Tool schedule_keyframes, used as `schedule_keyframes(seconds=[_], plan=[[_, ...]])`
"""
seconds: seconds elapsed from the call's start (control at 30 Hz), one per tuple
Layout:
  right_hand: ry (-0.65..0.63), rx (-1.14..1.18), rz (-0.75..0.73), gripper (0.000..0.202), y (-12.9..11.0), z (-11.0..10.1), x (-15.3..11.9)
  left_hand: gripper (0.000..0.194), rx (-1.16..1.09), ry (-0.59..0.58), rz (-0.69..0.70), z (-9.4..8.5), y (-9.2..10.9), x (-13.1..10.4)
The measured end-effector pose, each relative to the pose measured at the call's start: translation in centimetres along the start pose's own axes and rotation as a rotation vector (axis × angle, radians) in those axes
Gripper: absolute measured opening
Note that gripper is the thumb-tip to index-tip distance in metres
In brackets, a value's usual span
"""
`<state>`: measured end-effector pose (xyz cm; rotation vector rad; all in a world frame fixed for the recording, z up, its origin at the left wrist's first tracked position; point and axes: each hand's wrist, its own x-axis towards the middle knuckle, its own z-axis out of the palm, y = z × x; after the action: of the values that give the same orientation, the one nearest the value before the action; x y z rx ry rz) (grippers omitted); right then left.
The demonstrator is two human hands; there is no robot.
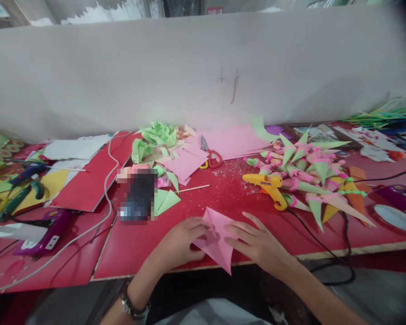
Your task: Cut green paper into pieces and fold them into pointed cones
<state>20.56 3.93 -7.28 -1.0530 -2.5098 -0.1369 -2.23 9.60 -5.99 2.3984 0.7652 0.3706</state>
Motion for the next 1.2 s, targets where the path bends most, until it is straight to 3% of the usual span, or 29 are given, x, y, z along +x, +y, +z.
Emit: schedule_keyframes(seconds=[0.17,0.33,0.53,0.67,0.83,1.0,1.2], plan=[[-0.062,0.131,0.058,0.025,-0.1,0.5,0.1,0.026,0.379,-0.011,0.01,0.4,0.5,-1.2],[-0.065,0.385,0.265,0.023,0.1,0.9,-0.1,0.025,0.328,0.075,-0.069,1.8,-0.1,-1.7],[-0.048,0.552,0.456,0.023,0.7,0.9,-0.2,0.018,0.353,0.224,-0.057,2.5,0.1,-0.9],[-0.04,0.495,0.535,0.023,0.7,0.9,0.0,0.014,0.291,0.234,-0.133,2.9,0.3,-0.5],[-0.031,0.262,0.635,0.024,0.3,1.7,0.4,0.014,0.21,0.285,-0.247,3.6,0.0,-0.2],[-0.051,0.134,0.643,0.026,0.3,2.4,0.6,0.027,0.347,0.275,-0.372,3.5,0.3,0.2],[-0.052,0.07,0.658,0.029,0.4,2.5,1.1,0.029,0.391,0.279,-0.422,3.3,0.6,0.6]])
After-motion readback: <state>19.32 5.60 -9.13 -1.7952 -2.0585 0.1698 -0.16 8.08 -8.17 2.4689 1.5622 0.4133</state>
